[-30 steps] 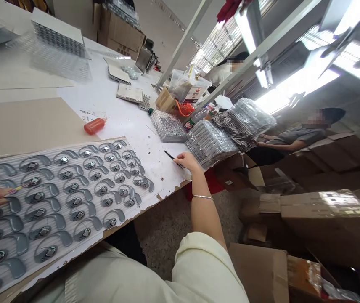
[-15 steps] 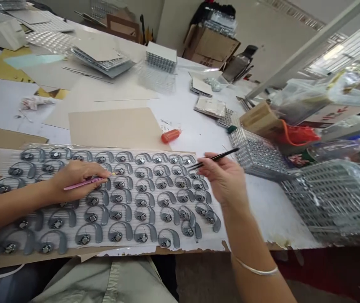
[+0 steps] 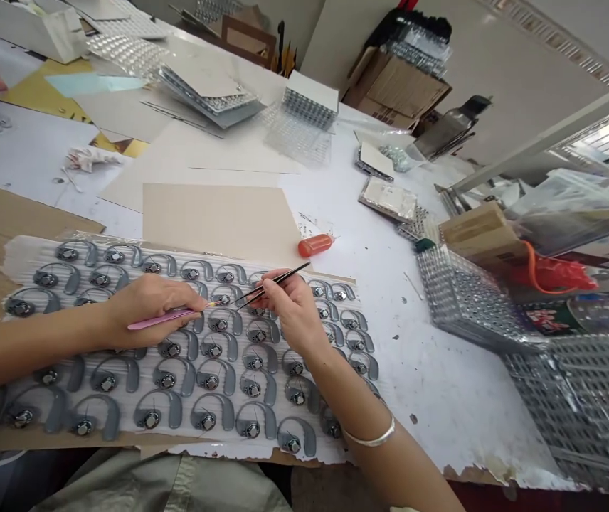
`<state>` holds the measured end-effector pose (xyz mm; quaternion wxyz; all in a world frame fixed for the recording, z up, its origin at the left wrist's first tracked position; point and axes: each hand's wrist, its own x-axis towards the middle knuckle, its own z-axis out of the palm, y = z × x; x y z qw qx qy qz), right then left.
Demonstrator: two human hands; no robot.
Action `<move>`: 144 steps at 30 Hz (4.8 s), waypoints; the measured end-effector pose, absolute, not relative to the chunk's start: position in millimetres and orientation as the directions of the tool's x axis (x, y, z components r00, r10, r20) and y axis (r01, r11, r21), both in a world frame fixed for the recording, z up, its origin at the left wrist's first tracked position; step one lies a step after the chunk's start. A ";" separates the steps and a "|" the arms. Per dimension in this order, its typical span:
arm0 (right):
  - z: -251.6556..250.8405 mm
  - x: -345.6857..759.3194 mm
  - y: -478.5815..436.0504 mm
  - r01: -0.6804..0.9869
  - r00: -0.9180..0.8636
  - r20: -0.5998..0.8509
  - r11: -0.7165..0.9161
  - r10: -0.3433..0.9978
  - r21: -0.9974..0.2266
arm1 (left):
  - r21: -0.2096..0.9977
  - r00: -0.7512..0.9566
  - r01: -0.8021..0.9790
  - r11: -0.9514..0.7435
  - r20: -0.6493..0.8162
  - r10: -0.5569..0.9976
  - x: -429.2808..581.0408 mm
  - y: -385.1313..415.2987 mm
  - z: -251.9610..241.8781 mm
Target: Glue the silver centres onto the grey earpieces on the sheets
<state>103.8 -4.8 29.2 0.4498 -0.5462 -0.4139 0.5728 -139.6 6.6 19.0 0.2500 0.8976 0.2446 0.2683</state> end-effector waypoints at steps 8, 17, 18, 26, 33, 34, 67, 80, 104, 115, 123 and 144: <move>18.9 101.6 -2.9 -0.033 -0.010 -0.243 -0.243 0.970 -0.969 | 0.595 0.742 0.312 -0.741 0.335 0.581 -140.0 6.4 20.3; 27.7 95.0 -9.2 0.211 -0.020 -0.124 -0.117 0.992 -0.970 | 0.590 0.742 0.309 -0.746 0.340 0.577 -140.3 5.7 20.8; 27.4 95.1 -8.4 0.210 -0.024 -0.130 -0.122 0.991 -0.970 | 0.589 0.742 0.311 -0.746 0.340 0.578 -139.9 5.7 21.3; 37.8 99.4 -2.5 0.316 -0.171 -0.124 -0.065 0.977 -0.946 | 0.558 0.761 0.344 -0.756 0.306 0.572 -139.0 5.3 24.7; 32.5 105.3 13.5 0.041 -0.210 -0.297 -0.295 0.932 -0.955 | 0.565 0.766 0.332 -0.755 0.307 0.566 -139.7 5.7 23.6; 30.9 105.7 14.2 0.008 -0.198 -0.315 -0.319 0.928 -0.948 | 0.565 0.767 0.333 -0.755 0.304 0.565 -139.6 5.8 24.0; 30.3 117.7 12.0 -0.246 -0.233 -0.414 -0.465 0.880 -0.850 | 0.550 0.760 0.316 -0.774 0.342 0.553 -140.1 4.6 18.8; 38.6 112.5 -11.3 -0.058 0.110 -0.095 -0.090 0.989 -0.994 | 0.550 0.742 0.302 -0.778 0.376 0.554 -140.5 5.4 16.8; 47.0 108.6 -5.6 0.316 -0.159 0.025 0.075 0.987 -0.946 | 0.572 0.757 0.325 -0.754 0.321 0.570 -141.7 5.4 17.1; 45.4 98.9 -1.0 0.361 -0.019 -0.072 -0.060 0.997 -0.931 | 0.560 0.752 0.318 -0.765 0.342 0.564 -142.1 5.7 11.5; 46.1 93.5 0.3 0.394 0.000 -0.080 -0.074 0.997 -0.916 | 0.543 0.750 0.340 -0.768 0.336 0.570 -142.5 6.2 13.4; 56.4 88.5 -8.7 0.441 -0.065 -0.076 -0.040 0.995 -0.897 | 0.545 0.767 0.336 -0.768 0.315 0.559 -141.9 5.3 16.9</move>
